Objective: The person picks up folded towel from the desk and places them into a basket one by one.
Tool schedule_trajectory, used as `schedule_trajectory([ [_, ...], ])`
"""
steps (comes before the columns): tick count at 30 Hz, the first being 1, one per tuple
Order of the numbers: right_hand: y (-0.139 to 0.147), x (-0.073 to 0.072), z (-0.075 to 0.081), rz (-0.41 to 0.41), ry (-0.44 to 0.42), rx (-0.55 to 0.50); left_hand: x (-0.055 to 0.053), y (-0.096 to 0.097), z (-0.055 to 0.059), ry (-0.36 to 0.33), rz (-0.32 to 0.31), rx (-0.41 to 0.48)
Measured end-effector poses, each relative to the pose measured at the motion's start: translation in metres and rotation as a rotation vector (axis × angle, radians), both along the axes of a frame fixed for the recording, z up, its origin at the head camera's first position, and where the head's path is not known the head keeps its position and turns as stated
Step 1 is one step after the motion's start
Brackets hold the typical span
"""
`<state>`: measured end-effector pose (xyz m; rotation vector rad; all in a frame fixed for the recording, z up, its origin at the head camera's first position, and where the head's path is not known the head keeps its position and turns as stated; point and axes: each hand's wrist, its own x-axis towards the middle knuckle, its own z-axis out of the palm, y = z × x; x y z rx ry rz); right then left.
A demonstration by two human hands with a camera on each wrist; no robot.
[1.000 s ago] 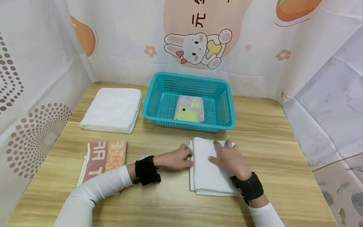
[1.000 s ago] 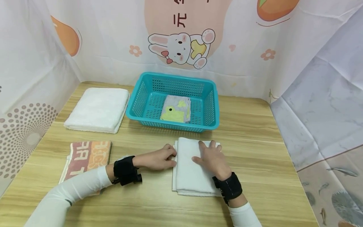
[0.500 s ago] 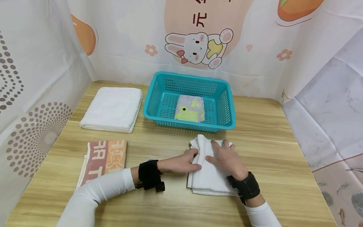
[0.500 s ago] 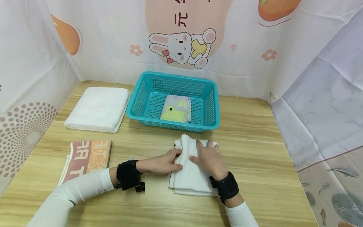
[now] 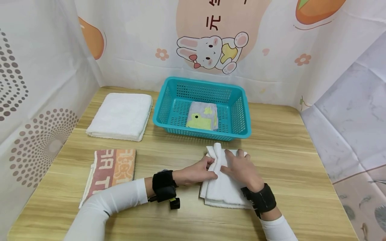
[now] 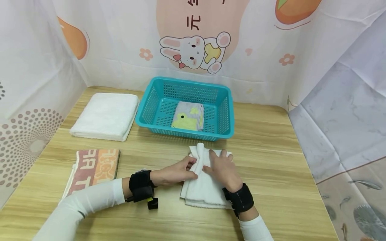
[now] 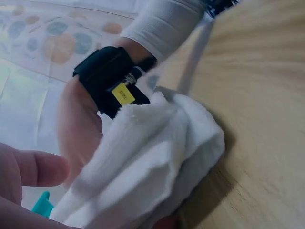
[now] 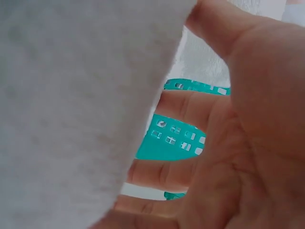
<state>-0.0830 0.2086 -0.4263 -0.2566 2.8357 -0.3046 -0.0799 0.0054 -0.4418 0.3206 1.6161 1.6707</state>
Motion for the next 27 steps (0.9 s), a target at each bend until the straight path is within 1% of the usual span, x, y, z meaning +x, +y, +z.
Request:
schedule_trajectory([
  [1, 0.0, 0.0, 0.0, 0.001, 0.003, -0.003, 0.001, 0.001, -0.001, -0.015, 0.019, 0.019],
  [3, 0.001, 0.0, -0.001, -0.003, 0.007, -0.008, 0.001, 0.002, -0.003, -0.022, 0.051, 0.037],
  [8, 0.001, -0.001, 0.0, -0.007, 0.009, -0.028, 0.002, 0.003, -0.006, -0.042, 0.148, 0.032],
  [11, 0.003, -0.001, 0.001, -0.025, 0.001, -0.066, 0.002, 0.003, -0.007, -0.057, 0.192, 0.036],
  [13, 0.005, -0.001, 0.002, -0.04, -0.004, -0.101, 0.002, 0.002, -0.007, -0.056, 0.204, 0.043],
  [18, 0.013, -0.001, 0.003, -0.075, -0.013, -0.224, 0.003, -0.002, -0.009, -0.007, 0.219, 0.045],
  [21, 0.019, -0.001, 0.002, -0.085, -0.01, -0.31, 0.003, -0.005, -0.007, 0.006, 0.216, 0.055],
  [23, 0.022, -0.001, 0.002, -0.095, -0.006, -0.359, 0.002, -0.007, -0.004, -0.002, 0.203, 0.065],
  [27, 0.028, -0.001, -0.001, -0.152, -0.016, -0.438, -0.002, -0.01, 0.0, -0.036, 0.17, 0.058],
])
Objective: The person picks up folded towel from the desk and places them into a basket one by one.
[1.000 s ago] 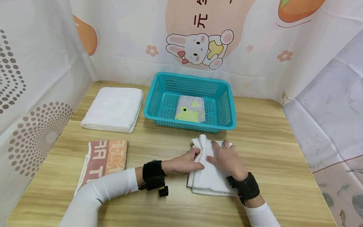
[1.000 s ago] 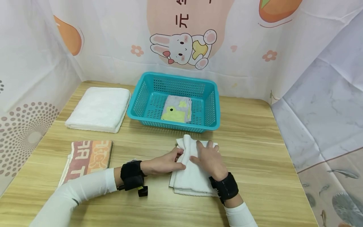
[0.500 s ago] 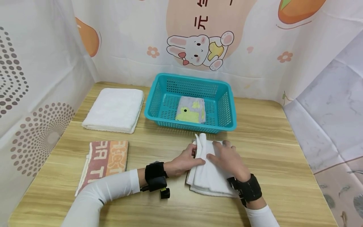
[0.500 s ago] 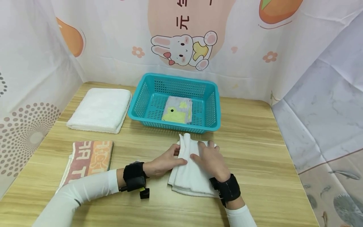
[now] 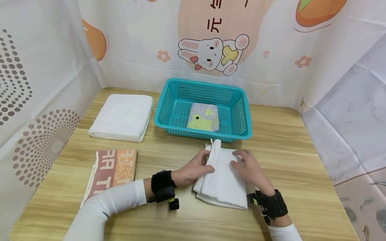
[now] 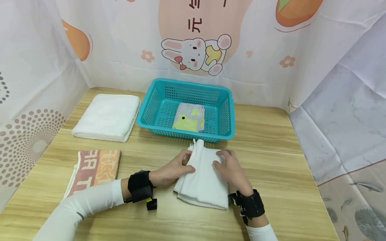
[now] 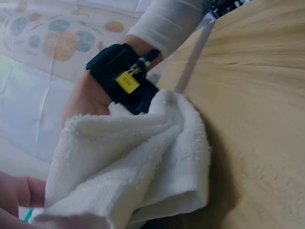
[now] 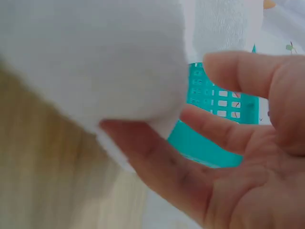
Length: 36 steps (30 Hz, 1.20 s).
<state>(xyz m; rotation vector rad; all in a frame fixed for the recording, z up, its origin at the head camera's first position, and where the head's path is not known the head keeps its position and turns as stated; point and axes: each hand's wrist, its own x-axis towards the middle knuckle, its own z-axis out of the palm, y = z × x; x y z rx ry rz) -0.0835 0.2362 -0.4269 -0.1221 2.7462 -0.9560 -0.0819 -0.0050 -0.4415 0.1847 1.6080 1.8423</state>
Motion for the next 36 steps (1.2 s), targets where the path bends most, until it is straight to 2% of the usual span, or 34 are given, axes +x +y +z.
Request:
schedule_trajectory([
  [3, 0.004, 0.002, -0.003, -0.039, -0.023, -0.064, -0.003, -0.003, 0.0, -0.006, -0.021, -0.042],
  [7, 0.011, 0.008, -0.008, -0.077, -0.014, -0.15, -0.005, -0.005, -0.001, 0.02, -0.035, -0.085],
  [12, 0.02, 0.021, -0.012, -0.104, -0.004, -0.173, -0.004, -0.006, -0.005, 0.052, -0.014, -0.08],
  [16, 0.024, 0.033, -0.013, -0.109, -0.081, -0.222, -0.003, -0.006, -0.01, 0.104, 0.071, -0.139],
  [20, 0.018, 0.042, -0.012, -0.176, -0.202, -0.4, -0.002, -0.01, -0.012, 0.184, 0.122, -0.175],
  [23, 0.009, 0.045, -0.011, -0.268, -0.291, -0.562, -0.001, -0.013, -0.012, 0.223, 0.083, -0.14],
  [26, 0.0, 0.047, -0.013, -0.301, -0.329, -0.642, -0.001, -0.017, -0.012, 0.231, 0.024, -0.125],
  [28, -0.004, 0.047, -0.015, -0.264, -0.326, -0.654, -0.002, -0.021, -0.013, 0.209, 0.003, -0.134],
  [33, -0.011, 0.05, -0.022, -0.086, -0.261, -0.583, 0.0, -0.028, -0.014, 0.142, 0.002, -0.161],
  [36, -0.014, 0.051, -0.023, -0.031, -0.214, -0.553, 0.0, -0.03, -0.013, 0.129, 0.006, -0.155],
])
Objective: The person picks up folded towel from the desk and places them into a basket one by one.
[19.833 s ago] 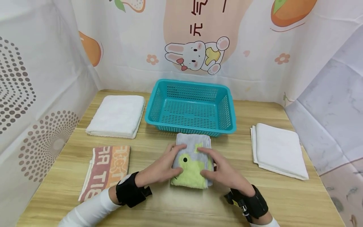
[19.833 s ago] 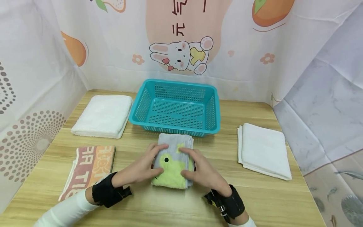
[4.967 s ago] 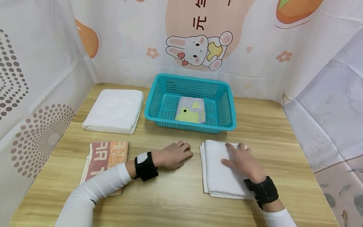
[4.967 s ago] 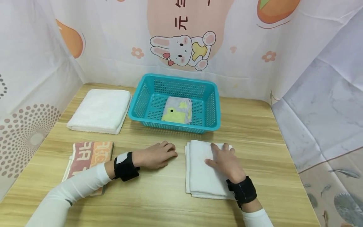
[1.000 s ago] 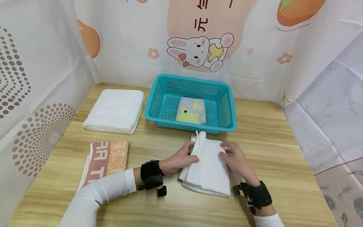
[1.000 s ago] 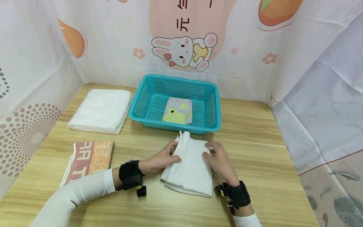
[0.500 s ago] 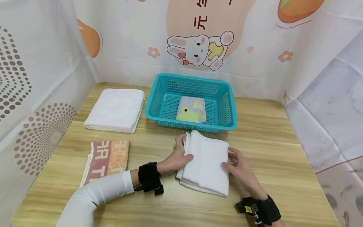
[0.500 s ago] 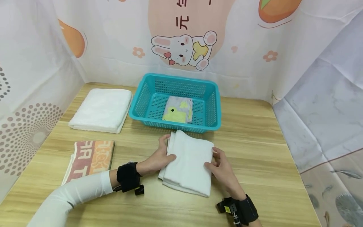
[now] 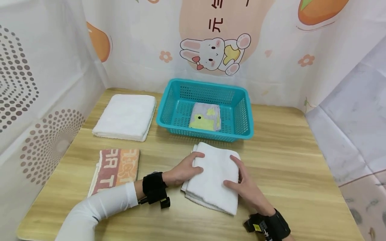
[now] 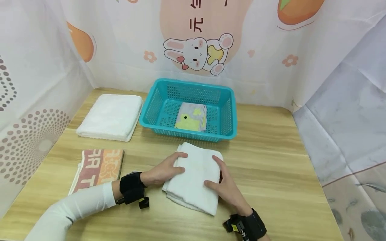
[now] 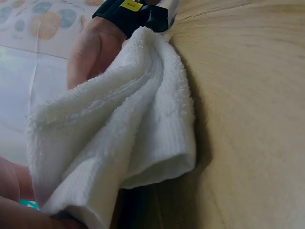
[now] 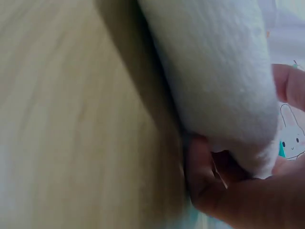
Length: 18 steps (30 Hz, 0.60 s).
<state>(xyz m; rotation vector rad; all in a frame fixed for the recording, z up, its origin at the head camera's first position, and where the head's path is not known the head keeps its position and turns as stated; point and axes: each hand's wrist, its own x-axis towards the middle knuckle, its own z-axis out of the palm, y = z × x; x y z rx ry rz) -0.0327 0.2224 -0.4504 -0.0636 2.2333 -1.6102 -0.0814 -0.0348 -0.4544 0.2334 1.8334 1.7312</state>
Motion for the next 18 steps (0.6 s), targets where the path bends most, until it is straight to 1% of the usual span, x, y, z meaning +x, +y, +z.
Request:
schedule_trajectory([
  [3, -0.004, 0.0, 0.002, 0.009, 0.024, 0.006, 0.0, -0.001, 0.002, -0.001, 0.006, 0.003],
  [6, -0.008, 0.001, 0.004, 0.027, -0.009, -0.007, 0.0, -0.005, 0.003, -0.021, -0.001, -0.003],
  [8, -0.009, 0.002, 0.003, 0.036, -0.031, -0.004, -0.001, -0.008, 0.005, -0.035, -0.019, -0.004],
  [11, -0.009, 0.002, 0.003, 0.046, -0.033, -0.004, -0.002, -0.013, 0.008, -0.056, -0.062, 0.015],
  [12, -0.009, 0.002, 0.003, 0.048, -0.025, -0.001, -0.003, -0.015, 0.009, -0.049, -0.083, 0.014],
  [15, -0.007, 0.004, 0.007, 0.072, -0.01, -0.003, -0.002, -0.022, 0.011, 0.003, -0.158, -0.007],
  [16, -0.006, 0.004, 0.009, 0.081, -0.006, -0.008, -0.002, -0.024, 0.013, 0.032, -0.179, -0.018],
  [18, -0.005, 0.006, 0.015, 0.105, -0.001, -0.017, 0.0, -0.029, 0.016, 0.115, -0.207, -0.064],
])
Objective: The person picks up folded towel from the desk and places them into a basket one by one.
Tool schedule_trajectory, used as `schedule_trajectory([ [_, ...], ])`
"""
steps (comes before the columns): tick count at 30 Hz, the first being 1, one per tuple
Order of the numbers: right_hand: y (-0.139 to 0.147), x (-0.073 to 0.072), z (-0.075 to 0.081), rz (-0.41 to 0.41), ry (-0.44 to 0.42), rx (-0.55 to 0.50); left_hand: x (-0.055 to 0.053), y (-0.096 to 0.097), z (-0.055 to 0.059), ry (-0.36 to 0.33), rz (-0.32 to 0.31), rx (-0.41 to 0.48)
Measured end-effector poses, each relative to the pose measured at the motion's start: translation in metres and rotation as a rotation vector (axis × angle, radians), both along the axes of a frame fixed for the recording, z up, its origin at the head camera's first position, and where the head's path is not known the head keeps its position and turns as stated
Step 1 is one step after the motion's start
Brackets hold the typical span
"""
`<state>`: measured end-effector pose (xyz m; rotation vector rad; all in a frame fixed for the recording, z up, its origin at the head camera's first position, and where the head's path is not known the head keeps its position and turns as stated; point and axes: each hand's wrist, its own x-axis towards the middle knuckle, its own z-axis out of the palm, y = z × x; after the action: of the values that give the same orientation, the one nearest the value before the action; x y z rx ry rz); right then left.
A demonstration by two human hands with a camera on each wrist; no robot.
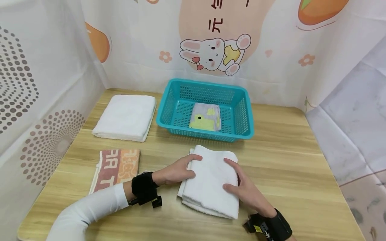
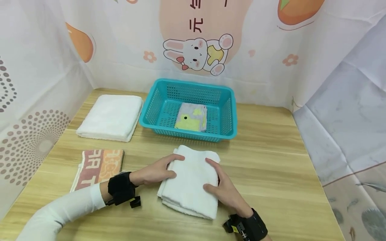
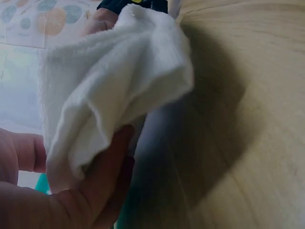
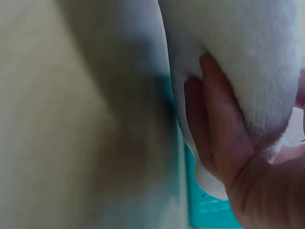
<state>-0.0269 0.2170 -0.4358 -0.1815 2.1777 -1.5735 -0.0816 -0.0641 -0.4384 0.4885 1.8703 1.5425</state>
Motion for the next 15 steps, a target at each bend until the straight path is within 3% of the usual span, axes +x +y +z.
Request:
schedule_trajectory([
  [5, 0.003, -0.002, 0.02, 0.053, 0.034, -0.061, 0.003, -0.009, 0.018, 0.095, 0.002, 0.01],
  [9, 0.005, -0.004, 0.036, 0.063, 0.083, -0.08, 0.003, -0.013, 0.035, 0.095, 0.016, 0.074],
  [15, 0.006, -0.012, 0.049, 0.053, 0.173, -0.045, 0.001, -0.015, 0.053, 0.125, 0.049, 0.097],
])
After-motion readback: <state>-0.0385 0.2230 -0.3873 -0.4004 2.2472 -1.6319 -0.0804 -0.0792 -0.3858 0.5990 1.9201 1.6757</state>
